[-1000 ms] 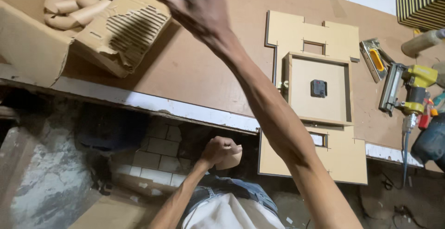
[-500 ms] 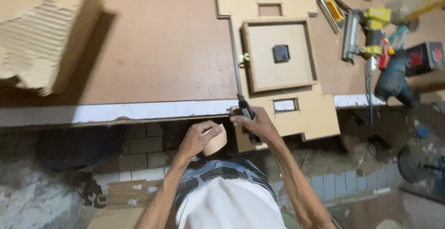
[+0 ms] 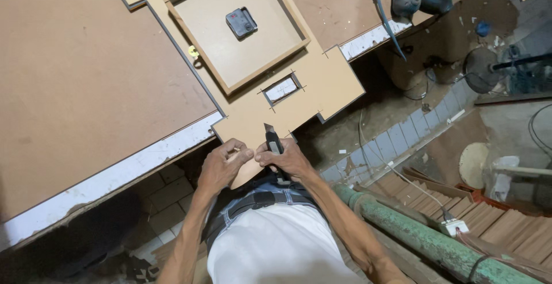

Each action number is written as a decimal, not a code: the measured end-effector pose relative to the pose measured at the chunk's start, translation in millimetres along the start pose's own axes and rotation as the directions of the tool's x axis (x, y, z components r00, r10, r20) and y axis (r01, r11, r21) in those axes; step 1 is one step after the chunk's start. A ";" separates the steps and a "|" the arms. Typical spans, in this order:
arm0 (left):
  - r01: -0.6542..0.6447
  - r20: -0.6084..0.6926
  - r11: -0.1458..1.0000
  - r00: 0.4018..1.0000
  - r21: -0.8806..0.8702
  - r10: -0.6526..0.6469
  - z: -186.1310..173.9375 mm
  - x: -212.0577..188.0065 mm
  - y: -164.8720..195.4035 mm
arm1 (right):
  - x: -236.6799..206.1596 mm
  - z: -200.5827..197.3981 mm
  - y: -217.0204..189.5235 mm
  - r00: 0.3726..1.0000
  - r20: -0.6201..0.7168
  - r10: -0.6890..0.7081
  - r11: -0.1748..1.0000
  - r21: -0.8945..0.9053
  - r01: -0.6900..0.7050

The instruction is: The person cuts strips of brown paper tape from a roll with a utility knife and presses each strip along the edge of a wooden frame lying on the workbench, discarding trimmed scraps into a cardboard box beside the bench.

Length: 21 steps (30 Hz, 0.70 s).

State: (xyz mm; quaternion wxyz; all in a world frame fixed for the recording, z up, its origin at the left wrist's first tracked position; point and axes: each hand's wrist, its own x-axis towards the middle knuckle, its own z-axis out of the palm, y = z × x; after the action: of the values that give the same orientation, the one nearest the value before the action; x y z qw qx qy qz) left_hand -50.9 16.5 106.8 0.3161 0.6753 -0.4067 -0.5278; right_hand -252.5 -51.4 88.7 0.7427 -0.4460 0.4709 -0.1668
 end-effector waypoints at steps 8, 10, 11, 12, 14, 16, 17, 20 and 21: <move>0.095 0.139 0.995 0.986 0.006 -0.095 -11.7 4.4 -25.2 | 10.9 -57.1 -32.4 0.944 -0.251 -0.212 0.915 -0.390 0.102; 0.113 0.154 0.993 0.981 0.026 -0.116 -19.3 6.6 -37.5 | 17.2 -81.9 -49.0 0.912 -0.308 -0.270 0.891 -0.439 0.115; 0.116 0.138 0.990 0.982 0.077 -0.125 -23.3 9.2 -42.7 | 20.4 -92.5 -57.7 0.900 -0.311 -0.305 0.881 -0.452 0.142; 0.114 0.121 0.985 0.984 0.130 -0.130 -25.8 12.5 -46.8 | 24.8 -100.1 -65.9 0.893 -0.350 -0.284 0.882 -0.461 0.100; 0.276 0.078 0.941 0.952 0.197 -0.296 -30.5 18.4 -52.9 | 32.2 -110.4 -80.7 0.869 -0.429 -0.248 0.881 -0.473 0.017; 0.334 0.031 0.908 0.935 0.252 -0.353 -30.9 25.0 -56.3 | 38.5 -113.7 -91.7 0.857 -0.427 -0.289 0.752 -0.655 -0.072; 0.314 0.009 0.908 0.944 0.277 -0.329 -29.4 28.8 -57.3 | 41.3 -114.0 -95.1 0.853 -0.421 -0.308 0.673 -0.730 -0.118; 0.328 -0.033 0.881 0.941 0.342 -0.337 -23.0 37.4 -61.3 | 47.9 -114.6 -98.7 0.831 -0.439 -0.341 0.554 -0.808 -0.200; 0.343 -0.043 0.867 0.935 0.362 -0.352 -21.5 39.4 -63.2 | 49.4 -114.8 -98.7 0.830 -0.435 -0.350 0.540 -0.817 -0.200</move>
State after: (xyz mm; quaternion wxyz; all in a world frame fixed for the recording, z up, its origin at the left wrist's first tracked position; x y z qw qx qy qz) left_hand -12.0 11.4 39.9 0.0805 0.7776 -0.3733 -0.4995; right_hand -308.1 -196.3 124.2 0.2593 -0.6974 0.6639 -0.0755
